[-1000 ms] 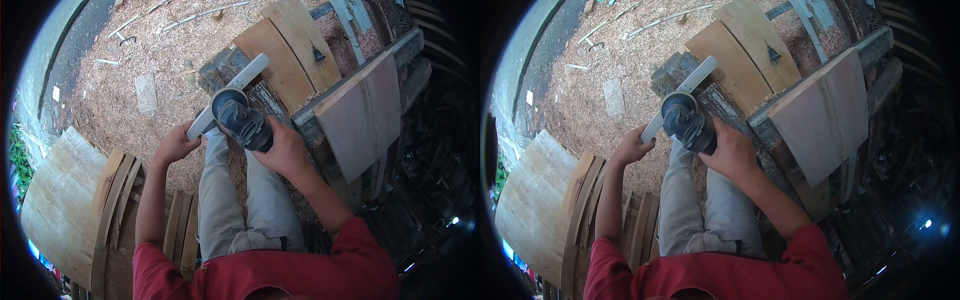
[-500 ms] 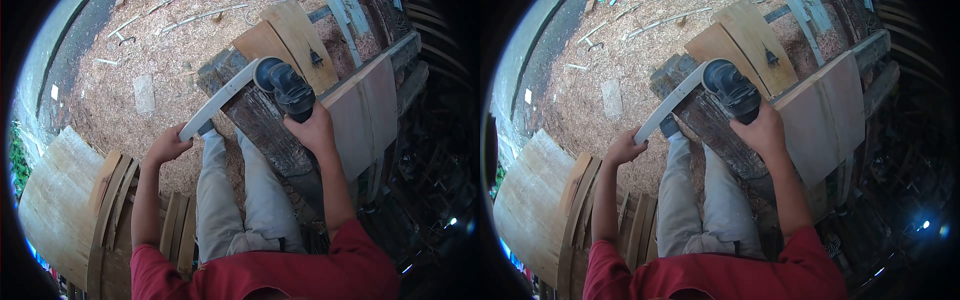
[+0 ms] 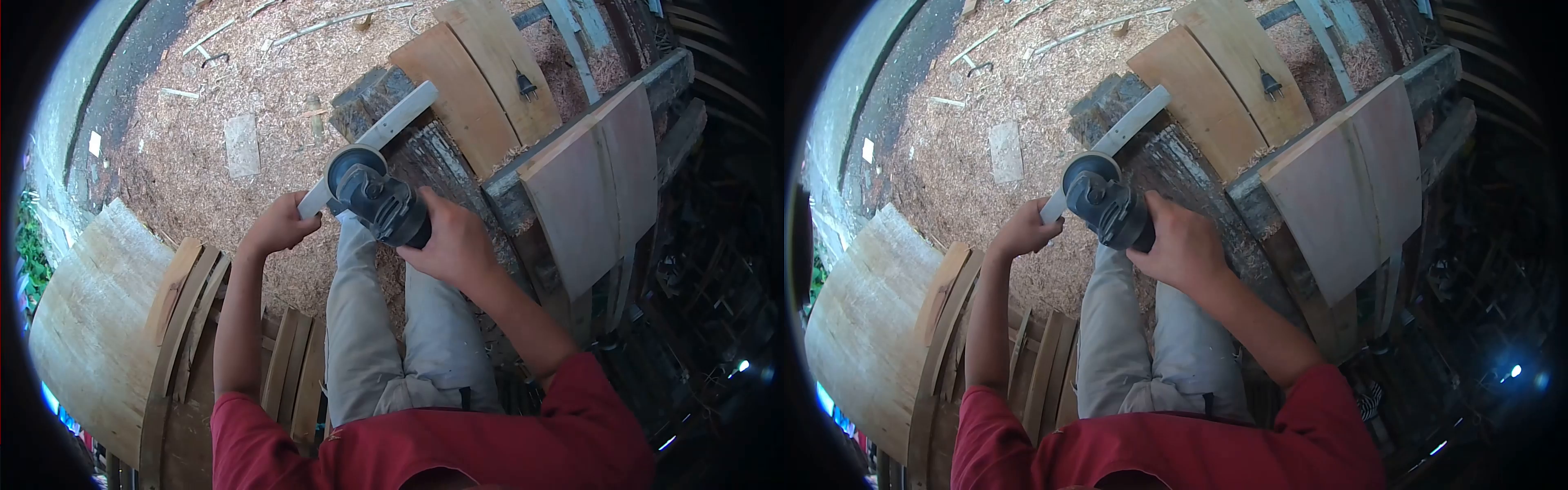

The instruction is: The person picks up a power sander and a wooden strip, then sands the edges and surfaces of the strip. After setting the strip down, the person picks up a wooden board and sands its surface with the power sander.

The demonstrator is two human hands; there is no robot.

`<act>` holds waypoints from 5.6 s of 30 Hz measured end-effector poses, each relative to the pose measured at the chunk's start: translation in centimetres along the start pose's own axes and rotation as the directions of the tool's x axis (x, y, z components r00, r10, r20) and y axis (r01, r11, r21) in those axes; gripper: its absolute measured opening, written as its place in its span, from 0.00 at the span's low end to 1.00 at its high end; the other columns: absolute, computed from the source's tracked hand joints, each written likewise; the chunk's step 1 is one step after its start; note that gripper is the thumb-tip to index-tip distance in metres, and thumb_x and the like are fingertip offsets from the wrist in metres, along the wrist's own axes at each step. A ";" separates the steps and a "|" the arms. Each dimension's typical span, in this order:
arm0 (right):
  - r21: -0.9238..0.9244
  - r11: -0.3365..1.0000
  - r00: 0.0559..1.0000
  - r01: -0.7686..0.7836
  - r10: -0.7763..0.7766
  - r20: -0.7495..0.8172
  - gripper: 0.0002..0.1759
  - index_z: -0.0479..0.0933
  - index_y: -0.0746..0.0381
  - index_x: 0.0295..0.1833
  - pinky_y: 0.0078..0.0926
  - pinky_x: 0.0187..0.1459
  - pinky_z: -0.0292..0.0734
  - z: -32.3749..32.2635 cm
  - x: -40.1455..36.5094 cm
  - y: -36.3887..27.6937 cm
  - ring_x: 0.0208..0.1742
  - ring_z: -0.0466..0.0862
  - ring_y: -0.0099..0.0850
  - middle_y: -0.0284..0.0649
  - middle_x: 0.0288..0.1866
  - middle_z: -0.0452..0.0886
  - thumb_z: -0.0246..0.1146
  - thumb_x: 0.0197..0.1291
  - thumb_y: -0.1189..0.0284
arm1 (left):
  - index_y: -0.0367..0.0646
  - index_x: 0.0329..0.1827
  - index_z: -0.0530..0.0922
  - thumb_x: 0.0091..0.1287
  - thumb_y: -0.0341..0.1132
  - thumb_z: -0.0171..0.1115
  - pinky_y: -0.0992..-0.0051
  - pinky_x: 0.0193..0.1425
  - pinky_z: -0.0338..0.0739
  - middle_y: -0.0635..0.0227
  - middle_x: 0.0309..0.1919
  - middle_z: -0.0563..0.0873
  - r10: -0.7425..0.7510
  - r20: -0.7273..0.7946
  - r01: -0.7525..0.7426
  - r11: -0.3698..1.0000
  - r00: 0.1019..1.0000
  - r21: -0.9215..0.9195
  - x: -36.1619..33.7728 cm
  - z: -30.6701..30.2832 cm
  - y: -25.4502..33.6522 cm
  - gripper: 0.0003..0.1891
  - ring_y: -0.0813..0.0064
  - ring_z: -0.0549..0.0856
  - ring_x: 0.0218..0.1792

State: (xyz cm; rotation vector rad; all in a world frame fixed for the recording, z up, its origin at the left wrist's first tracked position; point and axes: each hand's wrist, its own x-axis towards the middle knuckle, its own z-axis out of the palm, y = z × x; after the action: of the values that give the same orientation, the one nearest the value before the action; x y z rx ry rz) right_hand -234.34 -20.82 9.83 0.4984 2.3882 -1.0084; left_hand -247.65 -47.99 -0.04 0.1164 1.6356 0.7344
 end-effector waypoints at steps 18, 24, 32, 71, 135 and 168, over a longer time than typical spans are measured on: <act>0.012 0.965 0.913 -0.260 0.250 -0.323 0.28 0.83 0.64 0.57 0.47 0.53 0.85 -7.6 2.8 4.7 0.52 0.90 0.58 0.56 0.46 0.90 0.77 0.50 0.65 | 0.38 0.44 0.81 0.69 0.34 0.65 0.71 0.31 0.79 0.72 0.25 0.82 0.099 -0.022 -0.096 0.991 0.995 0.093 0.0 -0.5 -1.4 0.08 0.80 0.82 0.25; 0.074 0.990 0.954 -0.124 0.139 -0.267 0.29 0.82 0.63 0.58 0.47 0.52 0.85 -6.1 0.9 3.1 0.51 0.90 0.58 0.56 0.45 0.90 0.78 0.49 0.65 | 0.39 0.44 0.81 0.69 0.35 0.65 0.71 0.30 0.79 0.72 0.26 0.82 0.097 -0.015 -0.095 0.993 0.995 0.076 -0.1 -0.2 -1.1 0.09 0.80 0.82 0.25; -0.013 1.000 0.999 -0.028 0.028 -0.030 0.29 0.79 0.60 0.54 0.54 0.48 0.84 -0.1 0.4 -0.2 0.48 0.88 0.60 0.55 0.43 0.89 0.81 0.48 0.61 | 0.40 0.43 0.80 0.69 0.35 0.66 0.73 0.28 0.78 0.74 0.24 0.81 0.030 0.003 -0.030 0.999 1.000 0.030 -0.9 -0.8 0.0 0.08 0.81 0.81 0.23; 0.421 0.887 0.919 -0.192 0.313 -0.240 0.22 0.84 0.66 0.52 0.38 0.54 0.84 -7.5 -0.5 7.3 0.47 0.92 0.36 0.46 0.44 0.91 0.78 0.52 0.71 | 0.47 0.79 0.67 0.62 0.48 0.83 0.57 0.46 0.84 0.53 0.48 0.86 0.442 -0.590 -0.138 0.862 0.675 0.489 3.4 4.7 6.1 0.45 0.55 0.89 0.45; 0.735 0.523 0.895 -0.431 0.145 0.422 0.17 0.81 0.63 0.49 0.32 0.34 0.88 -18.2 10.5 10.5 0.32 0.89 0.30 0.38 0.35 0.85 0.76 0.65 0.64 | 0.36 0.81 0.62 0.77 0.36 0.48 0.51 0.73 0.74 0.44 0.64 0.85 0.209 -0.809 -0.120 0.978 0.549 0.172 12.0 3.6 17.0 0.30 0.45 0.83 0.66; 0.344 0.468 0.526 -0.814 0.344 0.778 0.09 0.81 0.62 0.42 0.38 0.38 0.89 -17.0 16.8 9.9 0.31 0.87 0.33 0.38 0.34 0.84 0.70 0.63 0.68 | 0.49 0.70 0.77 0.72 0.40 0.56 0.42 0.82 0.60 0.63 0.62 0.84 0.332 -0.822 0.077 0.909 0.463 0.411 12.1 3.9 17.3 0.23 0.58 0.78 0.69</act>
State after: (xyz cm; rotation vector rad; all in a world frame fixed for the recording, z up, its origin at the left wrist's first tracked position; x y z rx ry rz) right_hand -248.05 0.57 4.93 1.0330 0.9802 -1.3783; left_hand -252.36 -27.10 -1.49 0.1674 2.8414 0.5783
